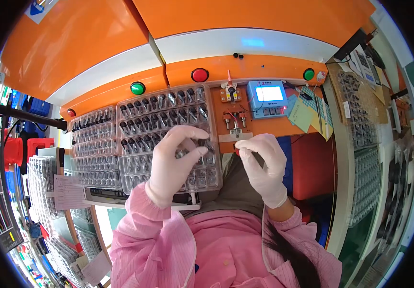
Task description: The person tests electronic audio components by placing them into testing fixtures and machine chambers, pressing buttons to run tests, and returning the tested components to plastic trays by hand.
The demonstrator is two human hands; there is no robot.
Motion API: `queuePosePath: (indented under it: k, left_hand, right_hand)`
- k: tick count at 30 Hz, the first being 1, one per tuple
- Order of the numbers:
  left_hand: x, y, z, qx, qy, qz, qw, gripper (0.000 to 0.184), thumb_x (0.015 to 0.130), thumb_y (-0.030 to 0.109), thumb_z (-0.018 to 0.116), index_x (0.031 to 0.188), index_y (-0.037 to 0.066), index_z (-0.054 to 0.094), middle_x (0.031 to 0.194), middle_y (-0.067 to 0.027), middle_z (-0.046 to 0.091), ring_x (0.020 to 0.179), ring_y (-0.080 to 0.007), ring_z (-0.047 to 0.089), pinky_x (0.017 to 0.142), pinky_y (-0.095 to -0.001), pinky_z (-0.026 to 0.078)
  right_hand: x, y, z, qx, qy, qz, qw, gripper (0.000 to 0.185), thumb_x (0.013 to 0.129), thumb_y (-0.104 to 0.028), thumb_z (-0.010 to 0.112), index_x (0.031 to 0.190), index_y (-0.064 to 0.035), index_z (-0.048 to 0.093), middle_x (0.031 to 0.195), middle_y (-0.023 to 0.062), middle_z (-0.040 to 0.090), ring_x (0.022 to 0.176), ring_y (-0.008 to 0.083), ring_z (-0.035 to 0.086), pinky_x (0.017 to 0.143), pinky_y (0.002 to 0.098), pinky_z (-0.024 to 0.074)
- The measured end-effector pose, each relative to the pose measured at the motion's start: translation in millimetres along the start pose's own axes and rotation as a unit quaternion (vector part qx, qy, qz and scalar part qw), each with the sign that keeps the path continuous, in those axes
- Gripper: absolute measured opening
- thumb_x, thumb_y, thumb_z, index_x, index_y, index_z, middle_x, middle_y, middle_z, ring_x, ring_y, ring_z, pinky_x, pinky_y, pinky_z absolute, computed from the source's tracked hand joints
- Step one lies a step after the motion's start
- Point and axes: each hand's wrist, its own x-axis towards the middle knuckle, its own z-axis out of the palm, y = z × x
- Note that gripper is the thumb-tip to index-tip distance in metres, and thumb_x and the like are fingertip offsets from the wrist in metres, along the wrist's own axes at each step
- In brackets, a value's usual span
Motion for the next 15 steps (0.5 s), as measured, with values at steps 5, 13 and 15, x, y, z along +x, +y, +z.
queuePosePath:
  k: [5, 13, 15]
  left_hand:
    - [-20, 16, -1, -0.140, 0.016, 0.012, 0.990, 0.028, 0.074, -0.004, 0.073, 0.100, 0.003, 0.065, 0.100, -0.0049, 0.067, 0.070, -0.0076, 0.053, 0.072, -0.0226, 0.046]
    - [-31, 14, -5, -0.111, 0.062, 0.048, 0.991, 0.029, 0.073, -0.002, 0.075, 0.100, 0.004, 0.065, 0.099, -0.0048, 0.068, 0.073, -0.0085, 0.057, 0.073, -0.0237, 0.046]
    - [-32, 10, -5, -0.085, 0.070, 0.046, 0.993, 0.030, 0.072, -0.002, 0.075, 0.100, 0.004, 0.065, 0.099, -0.0045, 0.069, 0.074, -0.0091, 0.058, 0.074, -0.0243, 0.047]
  right_hand:
    - [4, -25, 11, 0.098, -0.064, 0.031, 0.993, 0.005, 0.080, 0.000, 0.066, 0.085, -0.0010, 0.064, 0.079, 0.0069, 0.061, 0.073, 0.0203, 0.056, 0.068, 0.0305, 0.0435]
    - [-1, -27, 18, 0.231, -0.157, 0.123, 0.952, 0.012, 0.085, -0.009, 0.067, 0.079, -0.0009, 0.060, 0.076, 0.0060, 0.059, 0.070, 0.0167, 0.054, 0.067, 0.0287, 0.0422]
    - [0, -28, 18, 0.220, -0.167, 0.110, 0.955, 0.014, 0.086, -0.011, 0.067, 0.078, -0.0009, 0.060, 0.074, 0.0054, 0.058, 0.069, 0.0158, 0.054, 0.066, 0.0282, 0.0419]
